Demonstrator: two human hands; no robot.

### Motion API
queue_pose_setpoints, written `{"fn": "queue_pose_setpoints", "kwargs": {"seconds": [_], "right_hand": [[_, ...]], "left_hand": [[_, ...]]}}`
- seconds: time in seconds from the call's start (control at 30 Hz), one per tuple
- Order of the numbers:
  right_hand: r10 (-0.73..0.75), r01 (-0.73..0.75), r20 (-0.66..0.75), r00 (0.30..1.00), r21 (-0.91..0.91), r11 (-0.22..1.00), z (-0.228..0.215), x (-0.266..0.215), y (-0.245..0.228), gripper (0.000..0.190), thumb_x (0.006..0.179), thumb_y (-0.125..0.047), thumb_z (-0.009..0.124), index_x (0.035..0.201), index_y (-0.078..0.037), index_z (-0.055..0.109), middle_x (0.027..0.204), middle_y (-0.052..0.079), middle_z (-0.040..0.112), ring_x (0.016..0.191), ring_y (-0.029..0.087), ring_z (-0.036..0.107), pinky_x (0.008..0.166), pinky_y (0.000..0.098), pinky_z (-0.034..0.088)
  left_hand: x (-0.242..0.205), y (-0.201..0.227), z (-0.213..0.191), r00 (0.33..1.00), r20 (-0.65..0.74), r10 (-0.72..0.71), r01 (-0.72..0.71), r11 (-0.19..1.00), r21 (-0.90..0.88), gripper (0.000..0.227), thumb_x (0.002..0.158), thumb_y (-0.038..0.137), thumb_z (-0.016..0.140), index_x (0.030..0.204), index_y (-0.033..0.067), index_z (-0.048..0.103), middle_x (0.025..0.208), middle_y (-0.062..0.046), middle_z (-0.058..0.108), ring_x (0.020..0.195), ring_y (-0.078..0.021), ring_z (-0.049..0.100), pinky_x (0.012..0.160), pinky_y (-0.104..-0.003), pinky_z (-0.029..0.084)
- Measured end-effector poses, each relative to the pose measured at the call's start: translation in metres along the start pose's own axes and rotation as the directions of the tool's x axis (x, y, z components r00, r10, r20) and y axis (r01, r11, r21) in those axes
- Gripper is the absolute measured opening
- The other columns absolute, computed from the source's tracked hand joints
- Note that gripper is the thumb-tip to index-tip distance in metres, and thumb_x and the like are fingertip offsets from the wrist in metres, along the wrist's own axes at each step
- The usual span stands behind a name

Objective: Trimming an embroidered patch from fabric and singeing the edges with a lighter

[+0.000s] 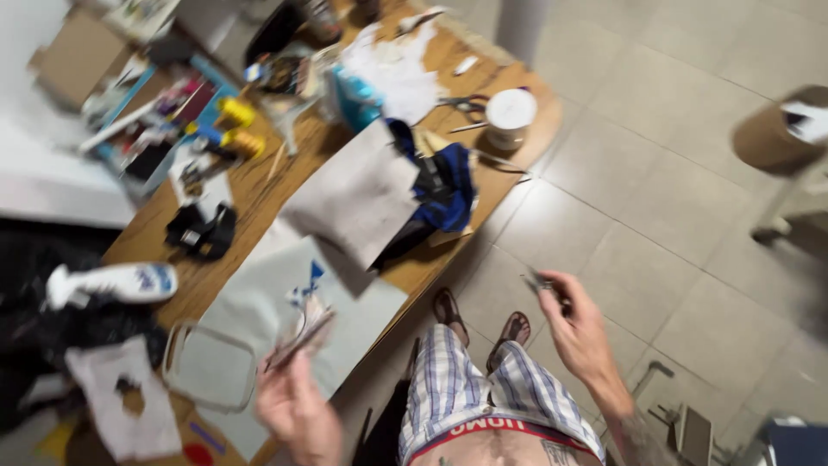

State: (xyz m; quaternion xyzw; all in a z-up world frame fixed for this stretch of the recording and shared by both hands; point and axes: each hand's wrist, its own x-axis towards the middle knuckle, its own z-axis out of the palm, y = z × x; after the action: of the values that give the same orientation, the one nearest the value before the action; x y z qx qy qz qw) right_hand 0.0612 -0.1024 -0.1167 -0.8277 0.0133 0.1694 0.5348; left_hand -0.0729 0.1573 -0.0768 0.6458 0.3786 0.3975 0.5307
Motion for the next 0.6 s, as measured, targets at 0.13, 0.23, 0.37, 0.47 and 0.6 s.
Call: {"fn": "queue_pose_setpoints", "kwargs": {"seconds": [0.13, 0.23, 0.37, 0.47, 0.6], "right_hand": [[0.053, 0.032, 0.432, 0.901, -0.187, 0.982, 0.086, 0.037, 0.038, 0.024, 0.086, -0.021, 0.048, 0.108, -0.016, 0.057, 0.105, 0.004, 0.065, 0.08, 0.017, 0.065, 0.073, 0.0308, 0.055], [-0.127, 0.308, 0.633, 0.764, -0.184, 0.934, 0.17, 0.061, 0.061, 0.018, 0.085, -0.016, 0.048, 0.097, -0.014, 0.061, 0.099, 0.005, 0.066, 0.082, 0.018, 0.066, 0.076, 0.0338, 0.055], [-0.095, 0.474, 0.712, 0.696, -0.357, 0.805, 0.271, 0.083, 0.074, 0.016, 0.085, -0.021, 0.05, 0.093, -0.012, 0.06, 0.091, 0.011, 0.065, 0.077, 0.029, 0.062, 0.065, 0.0416, 0.048], [-0.031, 0.42, 0.733, 0.68, -0.354, 0.835, 0.298, 0.086, 0.058, 0.031, 0.086, -0.03, 0.047, 0.11, -0.012, 0.057, 0.105, 0.014, 0.061, 0.088, 0.03, 0.061, 0.073, 0.0436, 0.049], [-0.056, 0.355, 0.687, 0.724, -0.301, 0.885, 0.258, 0.07, 0.038, 0.022, 0.085, -0.02, 0.052, 0.102, -0.009, 0.058, 0.092, 0.009, 0.067, 0.077, 0.021, 0.066, 0.068, 0.0337, 0.054]], "left_hand": [[0.011, 0.009, -0.073, 0.988, -0.019, -0.153, 0.15, 0.931, 0.332, 0.02, 0.08, 0.003, 0.058, 0.099, -0.0024, 0.061, 0.089, -0.015, 0.066, 0.086, -0.0209, 0.063, 0.079, -0.027, 0.052], [-0.009, -0.01, -0.106, 0.919, 0.302, 0.253, -0.388, 0.716, 0.58, 0.039, 0.068, -0.016, 0.044, 0.086, 0.0097, 0.066, 0.11, -0.009, 0.056, 0.109, -0.0256, 0.052, 0.099, -0.034, 0.042], [-0.034, -0.04, -0.134, 0.952, 0.151, 0.265, -0.276, 0.536, 0.798, 0.032, 0.066, 0.011, 0.07, 0.093, 0.0275, 0.068, 0.09, -0.001, 0.048, 0.081, -0.0181, 0.042, 0.068, -0.029, 0.041], [-0.021, -0.027, -0.13, 0.931, 0.171, 0.323, -0.338, 0.577, 0.743, 0.03, 0.065, 0.01, 0.072, 0.092, 0.0246, 0.068, 0.081, 0.0, 0.047, 0.075, -0.0162, 0.042, 0.06, -0.027, 0.04], [0.022, 0.004, -0.1, 0.865, 0.235, 0.444, -0.489, 0.636, 0.597, 0.012, 0.07, 0.003, 0.067, 0.077, 0.0126, 0.067, 0.083, -0.004, 0.055, 0.082, -0.0205, 0.052, 0.074, -0.033, 0.046]]}}
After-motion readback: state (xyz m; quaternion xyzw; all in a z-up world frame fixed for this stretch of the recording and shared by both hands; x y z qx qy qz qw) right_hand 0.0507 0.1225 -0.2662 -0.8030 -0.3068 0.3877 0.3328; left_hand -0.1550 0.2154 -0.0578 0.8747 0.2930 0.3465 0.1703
